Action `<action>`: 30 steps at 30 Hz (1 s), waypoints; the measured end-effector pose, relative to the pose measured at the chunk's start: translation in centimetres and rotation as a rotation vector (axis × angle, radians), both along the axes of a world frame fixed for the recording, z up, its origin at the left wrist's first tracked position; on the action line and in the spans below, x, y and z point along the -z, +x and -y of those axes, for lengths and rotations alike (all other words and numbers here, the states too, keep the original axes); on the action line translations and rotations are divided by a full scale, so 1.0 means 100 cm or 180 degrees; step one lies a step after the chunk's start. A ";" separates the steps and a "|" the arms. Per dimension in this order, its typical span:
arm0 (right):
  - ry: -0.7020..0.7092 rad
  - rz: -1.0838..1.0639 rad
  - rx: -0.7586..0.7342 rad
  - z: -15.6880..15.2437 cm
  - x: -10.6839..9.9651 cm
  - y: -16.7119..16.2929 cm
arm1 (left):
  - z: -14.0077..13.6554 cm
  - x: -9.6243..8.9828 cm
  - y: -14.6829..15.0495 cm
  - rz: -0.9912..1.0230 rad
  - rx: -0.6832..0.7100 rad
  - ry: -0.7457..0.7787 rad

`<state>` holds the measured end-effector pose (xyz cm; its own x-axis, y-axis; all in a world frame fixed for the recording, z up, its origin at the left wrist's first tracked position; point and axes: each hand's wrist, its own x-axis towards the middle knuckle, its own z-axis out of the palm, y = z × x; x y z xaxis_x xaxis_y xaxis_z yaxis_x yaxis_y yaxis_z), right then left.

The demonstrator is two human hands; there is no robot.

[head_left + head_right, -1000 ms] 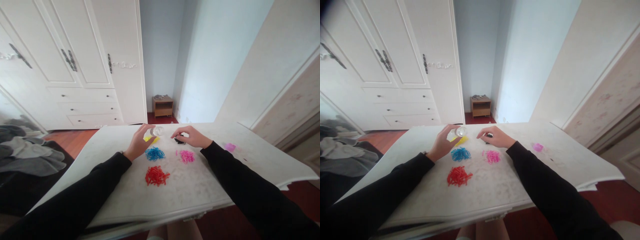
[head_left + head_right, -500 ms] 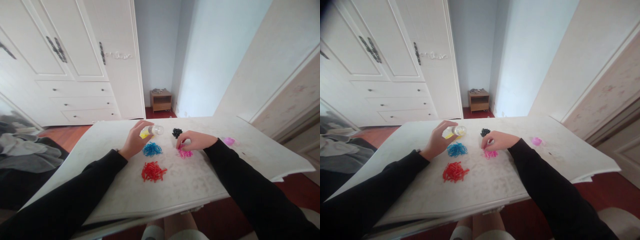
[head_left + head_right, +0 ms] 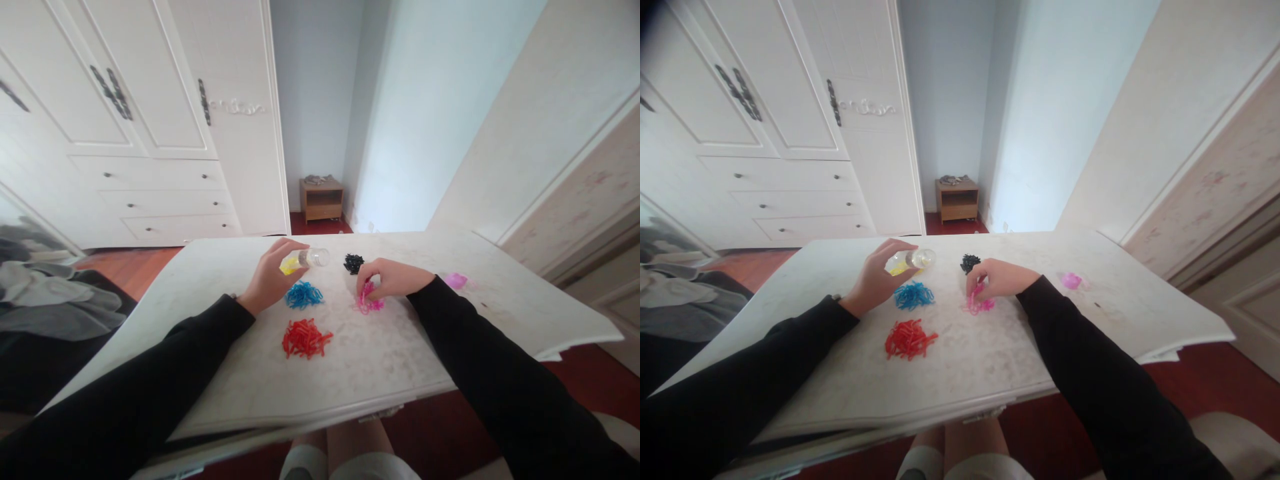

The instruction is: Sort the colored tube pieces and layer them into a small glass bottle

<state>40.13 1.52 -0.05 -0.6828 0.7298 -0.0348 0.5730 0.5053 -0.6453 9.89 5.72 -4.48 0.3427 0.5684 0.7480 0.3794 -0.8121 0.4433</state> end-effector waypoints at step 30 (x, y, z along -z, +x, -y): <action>0.0142 -0.1980 0.1116 0.003 0.003 -0.022 | 0.008 -0.001 0.001 -0.0555 0.0515 -0.0062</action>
<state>37.97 1.20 -0.40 -0.2913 0.9016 0.3197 0.2391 0.3922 -0.8883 10.03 4.89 -4.38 0.5536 0.5094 0.6588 0.3173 -0.8604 0.3987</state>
